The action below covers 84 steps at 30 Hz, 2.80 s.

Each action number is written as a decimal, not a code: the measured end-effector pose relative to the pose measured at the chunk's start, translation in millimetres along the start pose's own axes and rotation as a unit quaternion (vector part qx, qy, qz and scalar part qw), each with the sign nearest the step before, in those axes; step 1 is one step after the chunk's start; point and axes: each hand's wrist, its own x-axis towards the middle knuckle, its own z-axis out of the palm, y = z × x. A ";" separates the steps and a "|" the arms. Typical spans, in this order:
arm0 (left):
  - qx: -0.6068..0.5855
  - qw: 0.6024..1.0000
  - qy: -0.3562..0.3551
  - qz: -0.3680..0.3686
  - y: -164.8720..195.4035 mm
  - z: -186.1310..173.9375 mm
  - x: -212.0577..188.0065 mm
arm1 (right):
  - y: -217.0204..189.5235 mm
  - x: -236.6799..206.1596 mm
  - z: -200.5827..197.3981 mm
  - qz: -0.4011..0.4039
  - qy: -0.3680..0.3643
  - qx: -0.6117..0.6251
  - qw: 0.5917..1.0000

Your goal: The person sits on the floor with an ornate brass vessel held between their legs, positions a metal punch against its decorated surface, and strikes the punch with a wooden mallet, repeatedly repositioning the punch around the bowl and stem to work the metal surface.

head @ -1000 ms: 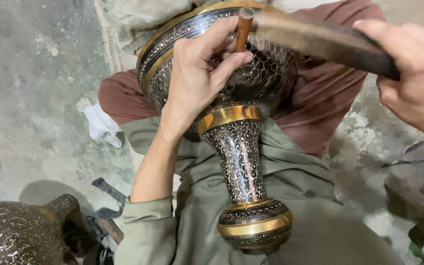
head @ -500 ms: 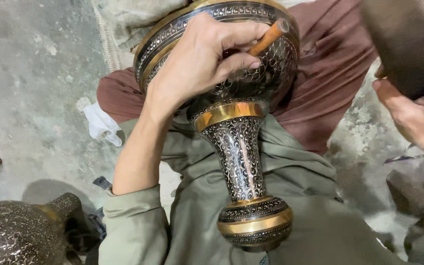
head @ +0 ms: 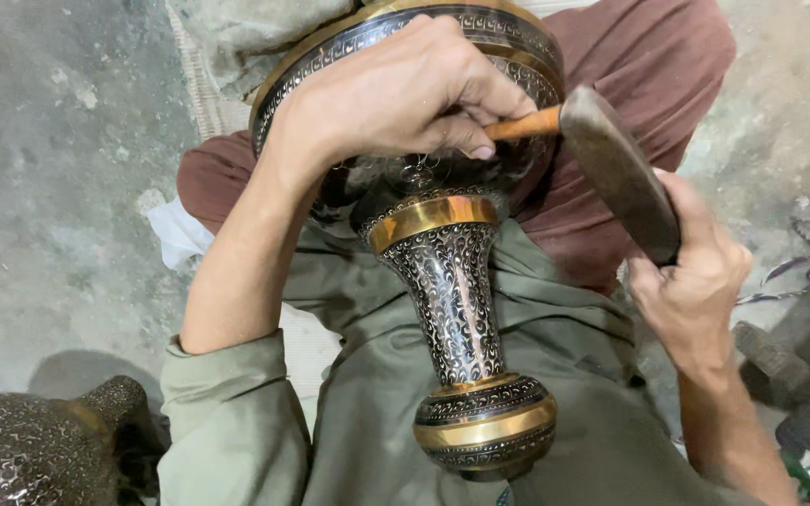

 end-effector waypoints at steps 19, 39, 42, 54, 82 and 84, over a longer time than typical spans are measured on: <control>-0.057 0.977 0.193 -0.066 8.5 25.9 -25.9 | 1.3 3.7 4.3 0.139 -0.109 0.040 0.984; 0.053 0.967 0.237 -0.074 18.0 40.0 -38.1 | -10.3 77.5 -64.8 -0.060 -0.090 0.032 0.994; 0.062 0.949 0.292 -0.099 21.6 50.5 -44.9 | -15.1 85.9 -69.1 -0.080 -0.110 0.016 0.991; -0.001 0.900 0.411 -0.145 19.4 82.7 -46.2 | -18.6 102.5 -52.2 -0.103 -0.182 -0.217 0.954; 0.071 0.994 -0.033 -0.074 10.3 15.1 -4.1 | 9.6 -3.6 -11.4 -0.004 0.027 0.042 0.999; 0.044 0.999 -0.005 -0.023 9.4 15.4 -0.5 | 9.5 -10.3 -4.3 0.059 0.023 0.160 0.985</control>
